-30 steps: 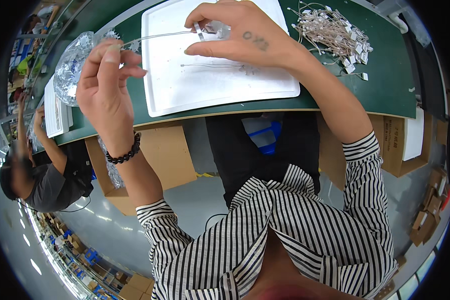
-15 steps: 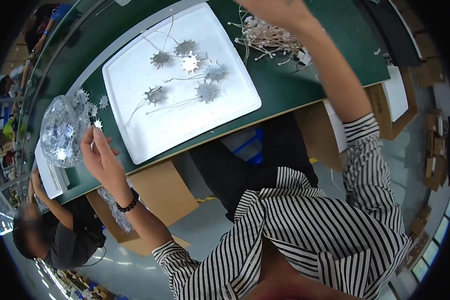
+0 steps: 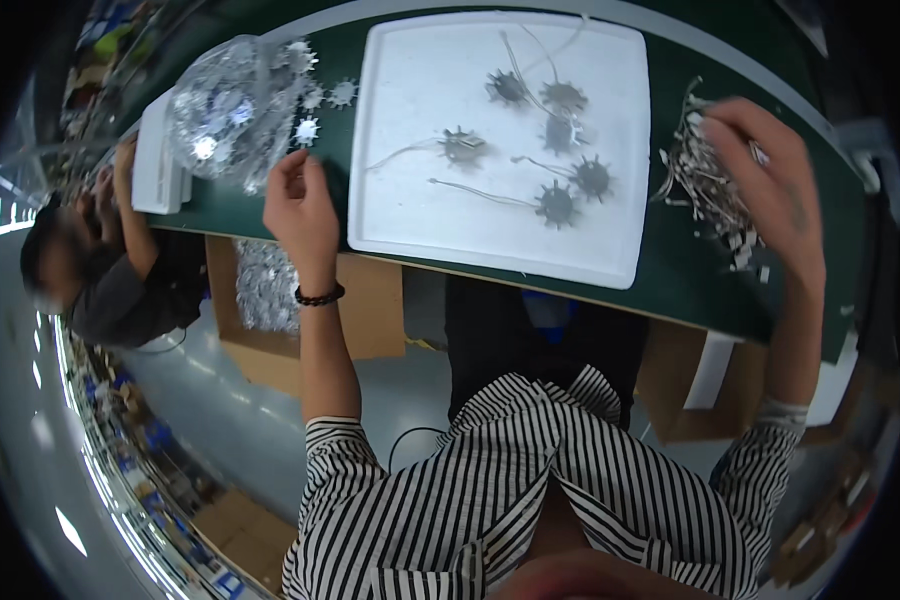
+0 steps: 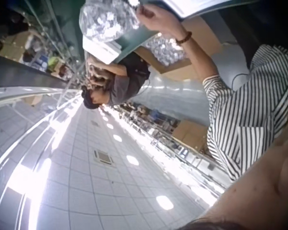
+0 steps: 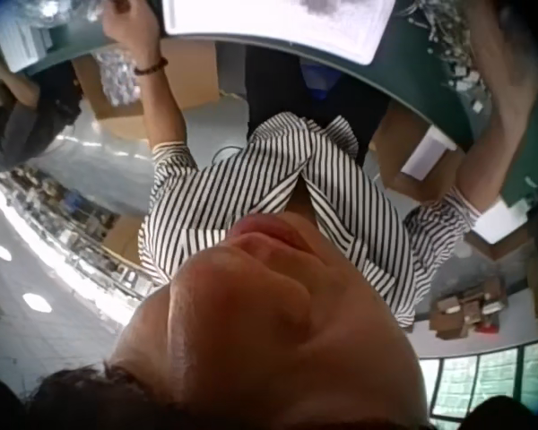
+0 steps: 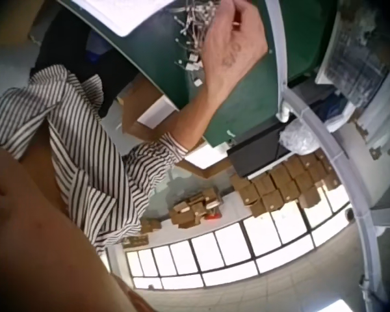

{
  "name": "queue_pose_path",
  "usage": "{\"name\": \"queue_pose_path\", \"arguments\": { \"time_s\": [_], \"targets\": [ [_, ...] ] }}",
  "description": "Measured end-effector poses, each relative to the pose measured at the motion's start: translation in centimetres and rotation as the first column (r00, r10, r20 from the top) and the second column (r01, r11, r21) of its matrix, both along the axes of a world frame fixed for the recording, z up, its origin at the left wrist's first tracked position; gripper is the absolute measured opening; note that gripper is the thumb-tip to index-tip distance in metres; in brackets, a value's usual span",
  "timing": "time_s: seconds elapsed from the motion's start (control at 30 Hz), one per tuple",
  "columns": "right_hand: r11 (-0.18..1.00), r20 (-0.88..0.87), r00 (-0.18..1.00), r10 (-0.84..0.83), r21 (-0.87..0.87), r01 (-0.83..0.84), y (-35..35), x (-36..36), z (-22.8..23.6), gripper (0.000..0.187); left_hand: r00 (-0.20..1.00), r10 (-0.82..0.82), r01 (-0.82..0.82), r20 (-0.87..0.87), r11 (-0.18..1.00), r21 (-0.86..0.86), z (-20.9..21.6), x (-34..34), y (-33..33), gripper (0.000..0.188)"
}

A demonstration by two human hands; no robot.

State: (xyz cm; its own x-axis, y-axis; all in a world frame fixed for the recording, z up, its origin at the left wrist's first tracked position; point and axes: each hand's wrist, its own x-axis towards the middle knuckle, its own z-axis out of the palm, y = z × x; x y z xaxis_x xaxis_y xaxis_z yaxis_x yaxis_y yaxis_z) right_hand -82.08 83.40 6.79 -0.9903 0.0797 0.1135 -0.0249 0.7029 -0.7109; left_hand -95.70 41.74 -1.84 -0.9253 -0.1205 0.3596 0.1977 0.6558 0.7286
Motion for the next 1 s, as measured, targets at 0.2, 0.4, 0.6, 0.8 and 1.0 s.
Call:
{"name": "queue_pose_path", "arguments": {
  "time_s": [0.2,0.4,0.6,0.8,1.0],
  "targets": [
    [0.899,-0.269,0.892,-0.364,-0.352,0.261,1.6,2.1,0.6,0.020,0.997,0.062,-0.071,-0.035,0.928,-0.366,-0.2,-0.7,0.2,0.040],
    [0.857,-0.398,0.779,-0.484,-0.394,0.331,2.3,0.5,0.5,0.022,0.991,-0.009,-0.072,-0.132,0.801,-0.595,-1.4,-2.3,0.9,0.029],
    [0.932,-0.247,0.915,-0.318,-0.259,0.254,-0.5,1.8,0.7,0.019,0.999,-0.036,0.036,0.010,0.868,-0.495,-0.1,-1.6,1.2,0.029],
    [0.684,-0.413,0.741,-0.529,-0.725,0.085,-4.1,-0.8,4.0,0.017,0.985,-0.155,0.149,-0.079,0.985,-0.082,-0.3,-1.3,-0.1,0.034],
    [0.661,-0.430,0.817,-0.384,-0.746,-0.082,-7.8,-5.6,4.4,0.016,0.994,-0.064,0.046,0.089,0.981,0.190,0.0,-0.5,-1.4,0.034]
  ]
}}
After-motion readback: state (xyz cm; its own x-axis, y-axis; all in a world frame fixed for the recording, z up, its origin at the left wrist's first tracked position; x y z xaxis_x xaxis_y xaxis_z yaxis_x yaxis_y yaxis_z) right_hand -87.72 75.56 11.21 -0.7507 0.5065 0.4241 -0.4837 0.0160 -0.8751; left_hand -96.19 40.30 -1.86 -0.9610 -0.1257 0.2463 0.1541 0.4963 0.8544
